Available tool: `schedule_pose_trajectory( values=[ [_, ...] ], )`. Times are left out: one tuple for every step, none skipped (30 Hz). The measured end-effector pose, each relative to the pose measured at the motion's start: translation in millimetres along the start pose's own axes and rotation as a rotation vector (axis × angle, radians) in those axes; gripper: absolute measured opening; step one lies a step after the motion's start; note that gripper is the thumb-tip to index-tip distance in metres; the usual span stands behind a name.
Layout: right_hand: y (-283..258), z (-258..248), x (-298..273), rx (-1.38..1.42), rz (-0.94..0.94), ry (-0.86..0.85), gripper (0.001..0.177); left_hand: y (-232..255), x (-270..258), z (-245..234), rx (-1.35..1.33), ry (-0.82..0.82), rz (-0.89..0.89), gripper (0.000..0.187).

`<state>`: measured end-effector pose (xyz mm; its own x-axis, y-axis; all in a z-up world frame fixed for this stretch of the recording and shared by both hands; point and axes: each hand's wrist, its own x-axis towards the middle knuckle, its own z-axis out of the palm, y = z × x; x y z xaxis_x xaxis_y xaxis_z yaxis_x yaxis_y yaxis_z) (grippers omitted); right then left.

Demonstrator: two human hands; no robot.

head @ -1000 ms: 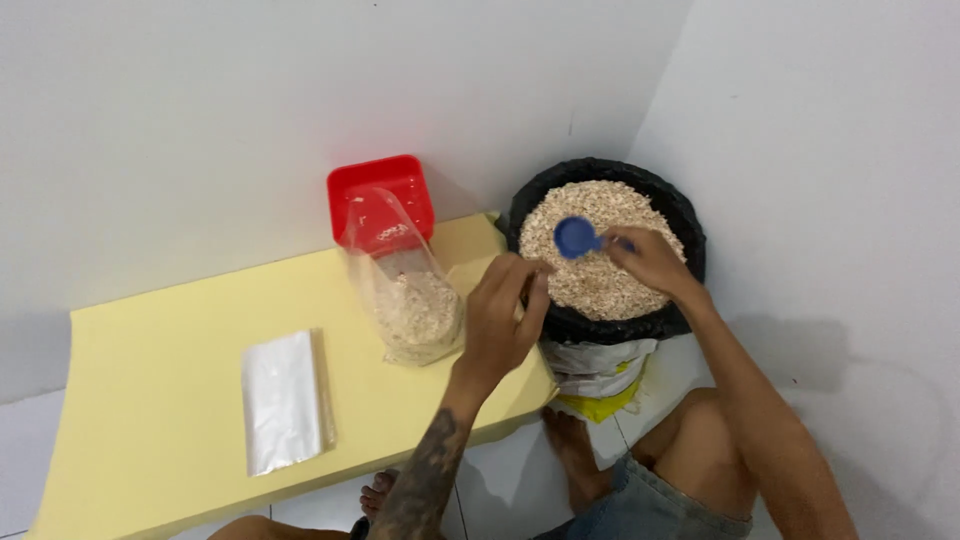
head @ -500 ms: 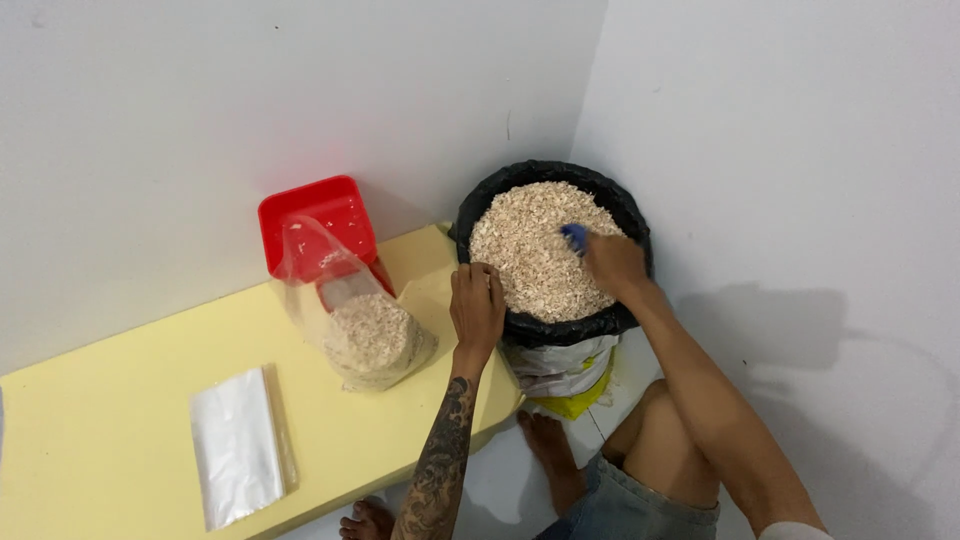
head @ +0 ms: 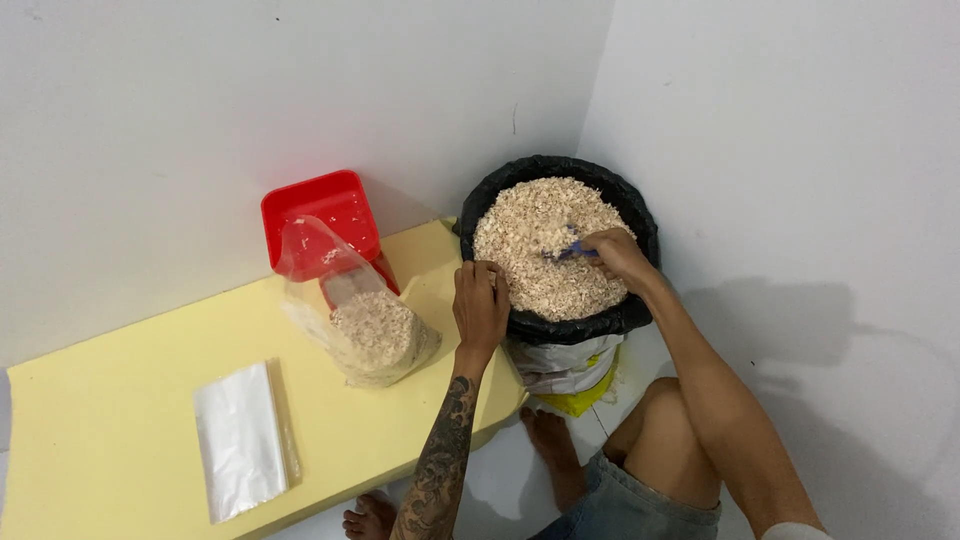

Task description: The person weighs a bag of wood shavings on a scale and then uses a scoop to add more shavings from a bin into the bag.

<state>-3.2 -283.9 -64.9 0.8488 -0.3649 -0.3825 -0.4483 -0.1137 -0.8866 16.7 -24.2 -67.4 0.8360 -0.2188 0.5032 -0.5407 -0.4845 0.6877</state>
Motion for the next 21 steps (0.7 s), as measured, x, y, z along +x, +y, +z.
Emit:
schedule_pose_trajectory(
  values=[
    [-13,0,-15,0.0,-0.001,0.0,0.022,-11,-2,8,0.0,0.001,0.0,0.013],
    [-27,1,-29,0.007,0.019,-0.041,0.02,-21,-4,16,0.073,-0.013,0.013,0.01],
    [-39,1,-44,0.014,0.038,-0.081,0.023,-32,-7,25,0.144,-0.026,0.026,0.008],
    [-48,1,-54,0.013,0.037,-0.082,0.023,-31,-7,24,0.144,-0.026,0.026,0.008],
    [-58,1,-62,-0.02,0.044,-0.097,0.026,-30,-6,23,0.124,-0.036,0.021,0.008],
    [-67,2,-70,-0.053,0.051,-0.113,0.03,-30,-6,22,0.103,-0.046,0.015,0.007],
    [-57,-1,-62,-0.053,0.051,-0.114,0.03,-29,-6,21,0.104,-0.045,0.014,0.007],
    [-46,-3,-53,-0.061,0.013,-0.086,0.03,-27,-6,19,0.086,-0.046,0.012,0.008],
    [-36,-6,-44,-0.069,-0.026,-0.057,0.03,-25,-5,19,0.068,-0.046,0.01,0.009],
    [-36,-6,-44,-0.07,-0.027,-0.058,0.03,-28,-5,20,0.069,-0.044,0.01,0.009],
    [-35,-6,-44,-0.065,-0.045,-0.047,0.031,-30,-5,21,0.088,-0.056,0.017,0.008],
    [-34,-5,-45,-0.059,-0.062,-0.036,0.031,-33,-5,22,0.107,-0.068,0.024,0.007],
    [-36,-5,-45,-0.06,-0.062,-0.036,0.031,-29,-4,18,0.108,-0.067,0.023,0.007],
    [-37,-6,-45,-0.072,-0.065,-0.041,0.028,-24,-3,14,0.077,-0.081,0.02,0.007],
    [-38,-5,-44,-0.082,-0.069,-0.046,0.025,-21,-2,9,0.047,-0.094,0.017,0.006],
    [-35,-6,-42,-0.082,-0.071,-0.046,0.025,-22,-2,10,0.048,-0.093,0.018,0.006],
    [-33,-5,-41,-0.086,-0.075,-0.055,0.025,-22,-2,9,0.037,-0.107,0.011,0.006],
    [-31,-5,-40,-0.09,-0.078,-0.063,0.025,-23,-3,8,0.026,-0.12,0.004,0.007],
    [-26,-7,-33,-0.091,-0.082,-0.064,0.025,-22,-2,7,0.027,-0.117,0.005,0.007],
    [-20,-8,-27,-0.079,-0.076,-0.063,0.023,-22,-2,6,0.022,-0.128,0.011,0.007],
    [-14,-9,-21,-0.066,-0.066,-0.062,0.021,-22,-3,5,0.017,-0.142,0.015,0.007]
  ],
)
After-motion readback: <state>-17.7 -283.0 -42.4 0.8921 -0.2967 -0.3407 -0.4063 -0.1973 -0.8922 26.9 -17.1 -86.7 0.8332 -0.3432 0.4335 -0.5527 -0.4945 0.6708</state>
